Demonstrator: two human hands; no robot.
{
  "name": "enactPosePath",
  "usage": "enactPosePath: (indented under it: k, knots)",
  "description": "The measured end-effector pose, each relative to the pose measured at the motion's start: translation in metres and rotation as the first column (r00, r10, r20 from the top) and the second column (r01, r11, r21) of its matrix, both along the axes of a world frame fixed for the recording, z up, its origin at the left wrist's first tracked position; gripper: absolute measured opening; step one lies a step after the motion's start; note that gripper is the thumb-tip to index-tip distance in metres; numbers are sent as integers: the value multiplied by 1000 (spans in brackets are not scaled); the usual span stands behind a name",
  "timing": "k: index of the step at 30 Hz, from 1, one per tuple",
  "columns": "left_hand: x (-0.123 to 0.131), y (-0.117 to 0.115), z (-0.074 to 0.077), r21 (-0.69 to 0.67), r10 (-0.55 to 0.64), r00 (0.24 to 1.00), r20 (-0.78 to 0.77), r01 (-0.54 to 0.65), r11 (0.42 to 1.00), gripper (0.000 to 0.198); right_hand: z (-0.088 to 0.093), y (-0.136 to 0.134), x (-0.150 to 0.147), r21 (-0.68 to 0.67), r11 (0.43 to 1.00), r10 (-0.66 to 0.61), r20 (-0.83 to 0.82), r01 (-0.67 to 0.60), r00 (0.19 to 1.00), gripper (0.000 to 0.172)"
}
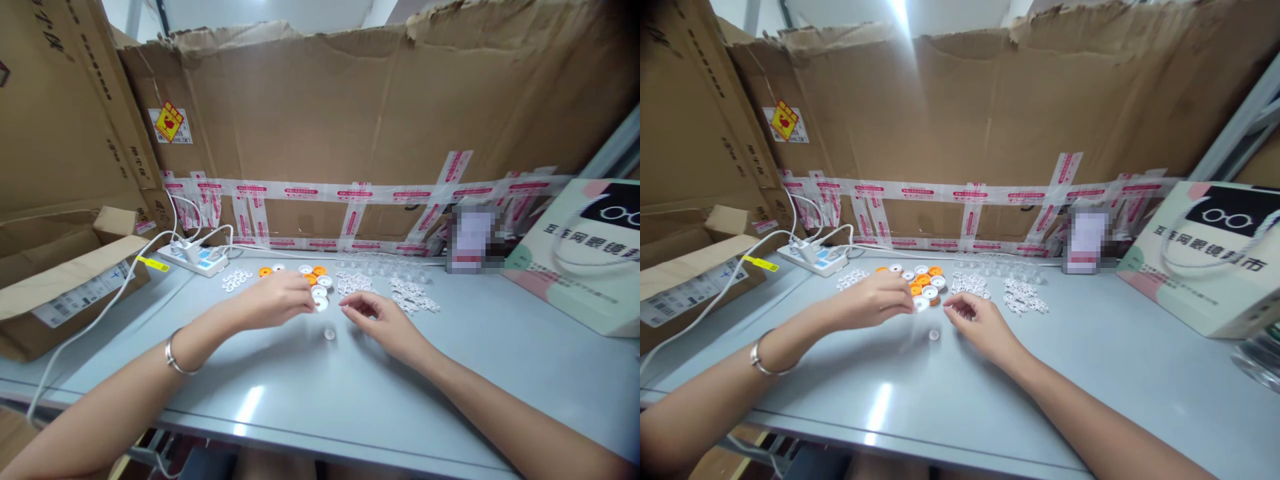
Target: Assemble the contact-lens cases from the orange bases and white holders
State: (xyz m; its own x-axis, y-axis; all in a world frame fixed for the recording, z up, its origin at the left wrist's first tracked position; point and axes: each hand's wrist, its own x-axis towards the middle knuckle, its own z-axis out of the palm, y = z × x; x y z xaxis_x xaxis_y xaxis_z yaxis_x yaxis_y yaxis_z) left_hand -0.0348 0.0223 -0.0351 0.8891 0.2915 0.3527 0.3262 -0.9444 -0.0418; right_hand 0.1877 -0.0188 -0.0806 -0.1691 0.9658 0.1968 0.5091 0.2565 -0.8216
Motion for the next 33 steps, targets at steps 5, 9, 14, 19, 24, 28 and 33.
enactPosePath:
  k: [5,9,14,19,24,28,33]
  knots:
    - [19,-3,-28,220,-124,991,-45,131,967,25,0,2,3,9,1000,25,-14,-25,1000,17]
    - [20,-1,-34,216,-165,984,-72,177,960,24,-3,4,3,-12,998,60,2,-60,998,15]
    - [20,-1,-37,194,-168,979,-115,188,963,25,-8,4,2,-53,993,107,49,-104,993,15]
    - [21,0,-41,174,-170,980,-108,187,967,25,-15,2,-1,-35,987,160,124,-156,979,23]
    - [22,2,-44,178,-180,977,-113,198,964,23,-19,1,-4,31,981,180,212,-191,961,22]
    - [22,2,-46,158,-172,979,-114,188,969,21,-21,1,-4,53,980,174,223,-191,959,21]
    - [21,3,-47,109,-174,981,-82,182,977,21,-22,2,-5,59,981,164,252,-184,954,22]
